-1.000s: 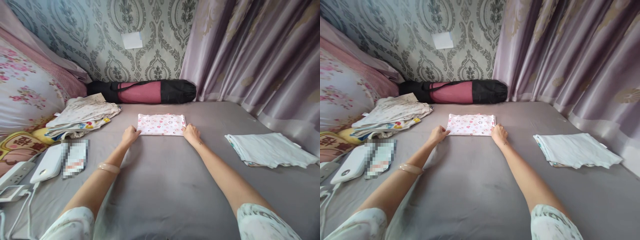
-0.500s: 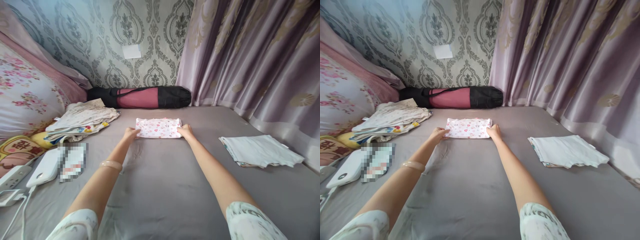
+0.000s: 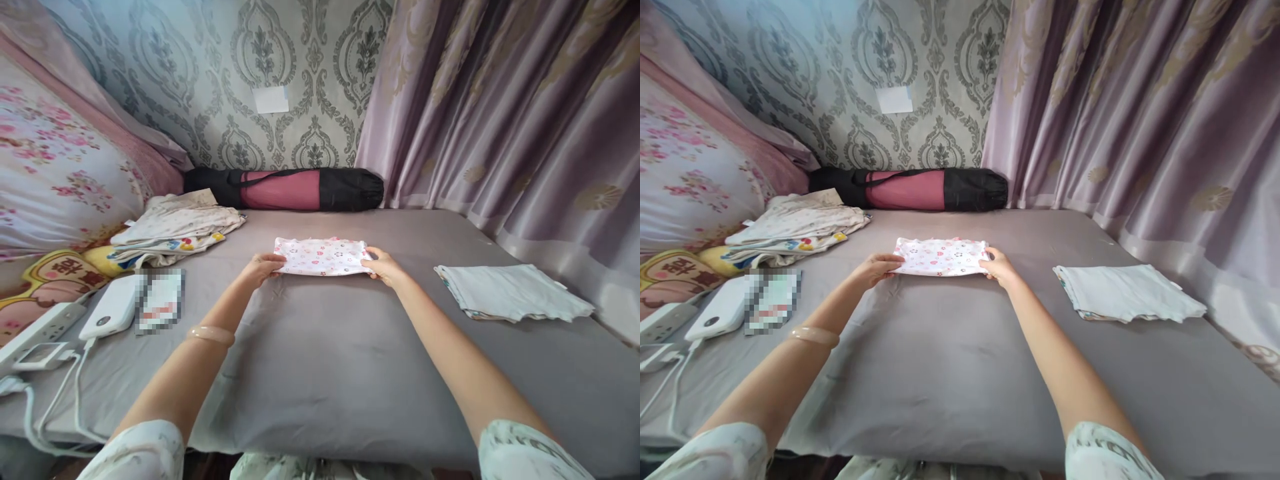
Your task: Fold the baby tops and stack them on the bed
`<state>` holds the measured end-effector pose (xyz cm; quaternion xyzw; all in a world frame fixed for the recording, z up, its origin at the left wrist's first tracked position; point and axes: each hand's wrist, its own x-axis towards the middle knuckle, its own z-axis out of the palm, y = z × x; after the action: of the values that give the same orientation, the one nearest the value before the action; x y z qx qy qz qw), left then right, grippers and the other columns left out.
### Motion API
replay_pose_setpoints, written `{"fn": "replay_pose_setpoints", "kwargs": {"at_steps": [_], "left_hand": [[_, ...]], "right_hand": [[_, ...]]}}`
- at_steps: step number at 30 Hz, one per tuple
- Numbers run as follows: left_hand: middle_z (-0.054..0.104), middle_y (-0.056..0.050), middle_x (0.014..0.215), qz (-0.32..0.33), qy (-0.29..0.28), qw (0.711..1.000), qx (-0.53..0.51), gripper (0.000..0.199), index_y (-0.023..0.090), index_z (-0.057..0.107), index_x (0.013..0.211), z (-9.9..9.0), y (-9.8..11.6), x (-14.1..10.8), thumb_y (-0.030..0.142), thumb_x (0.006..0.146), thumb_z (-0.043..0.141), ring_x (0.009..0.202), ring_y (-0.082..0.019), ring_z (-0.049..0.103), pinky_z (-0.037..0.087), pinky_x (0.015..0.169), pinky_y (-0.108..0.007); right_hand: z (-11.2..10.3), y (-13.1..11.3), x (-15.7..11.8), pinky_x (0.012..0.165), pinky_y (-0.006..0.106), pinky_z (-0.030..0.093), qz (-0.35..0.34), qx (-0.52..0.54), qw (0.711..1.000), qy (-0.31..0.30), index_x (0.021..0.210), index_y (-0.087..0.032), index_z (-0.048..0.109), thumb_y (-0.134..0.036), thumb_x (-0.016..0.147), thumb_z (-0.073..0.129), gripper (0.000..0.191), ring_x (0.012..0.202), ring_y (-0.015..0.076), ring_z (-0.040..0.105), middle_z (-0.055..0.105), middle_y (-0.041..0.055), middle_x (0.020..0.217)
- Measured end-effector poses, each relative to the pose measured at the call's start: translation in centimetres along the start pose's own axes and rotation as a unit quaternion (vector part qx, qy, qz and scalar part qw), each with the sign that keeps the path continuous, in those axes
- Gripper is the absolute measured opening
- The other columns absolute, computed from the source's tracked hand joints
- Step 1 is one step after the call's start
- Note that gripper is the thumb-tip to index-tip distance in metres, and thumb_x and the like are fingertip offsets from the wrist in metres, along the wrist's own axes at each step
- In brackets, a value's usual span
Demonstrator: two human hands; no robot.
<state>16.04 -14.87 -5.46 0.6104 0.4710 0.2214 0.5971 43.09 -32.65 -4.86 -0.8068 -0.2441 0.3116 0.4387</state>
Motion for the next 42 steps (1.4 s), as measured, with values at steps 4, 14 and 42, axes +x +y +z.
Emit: {"fn": "replay_pose_setpoints", "kwargs": {"at_steps": [4, 14, 42], "left_hand": [[0.067, -0.003, 0.072, 0.022, -0.010, 0.998, 0.065, 0.044, 0.013, 0.074, 0.094, -0.3, -1.3, -2.8, 0.037, 0.059, 0.082, 0.067, -0.015, 0.061, 0.050, 0.060, -0.025], [0.063, -0.011, 0.103, 0.179, 0.150, 0.873, 0.429, 0.031, 0.023, 0.072, 0.107, -0.4, -2.1, -6.5, 0.040, 0.084, 0.060, 0.111, -0.031, 0.054, 0.045, 0.092, -0.042], [0.036, -0.015, 0.154, 0.315, 0.008, 0.750, 0.582, 0.052, 0.017, 0.040, 0.146, 9.0, -2.5, -1.6, 0.034, 0.099, 0.029, 0.143, -0.033, 0.029, 0.021, 0.114, -0.058]], "right_hand": [[-0.7, 1.6, -2.8, 0.041, 0.015, 0.037, -0.014, 0.000, 1.000, -0.024, 0.138, -0.023, 0.049, -0.017, 0.084, 0.061, 0.055, 0.048, 0.0057, 0.048, 0.066, 0.0017, 0.085], [-1.8, 1.7, -6.4, 0.080, 0.035, 0.049, -0.095, -0.401, 0.909, 0.061, 0.125, -0.015, 0.056, -0.041, 0.090, 0.058, 0.044, 0.091, 0.0262, 0.066, 0.068, 0.0139, 0.102], [8.9, 0.6, -2.8, 0.119, 0.049, 0.007, -0.363, -0.451, 0.815, -0.037, 0.150, -0.014, 0.036, -0.028, 0.096, 0.028, 0.057, 0.147, 0.0230, 0.018, 0.025, 0.0076, 0.160]]}}
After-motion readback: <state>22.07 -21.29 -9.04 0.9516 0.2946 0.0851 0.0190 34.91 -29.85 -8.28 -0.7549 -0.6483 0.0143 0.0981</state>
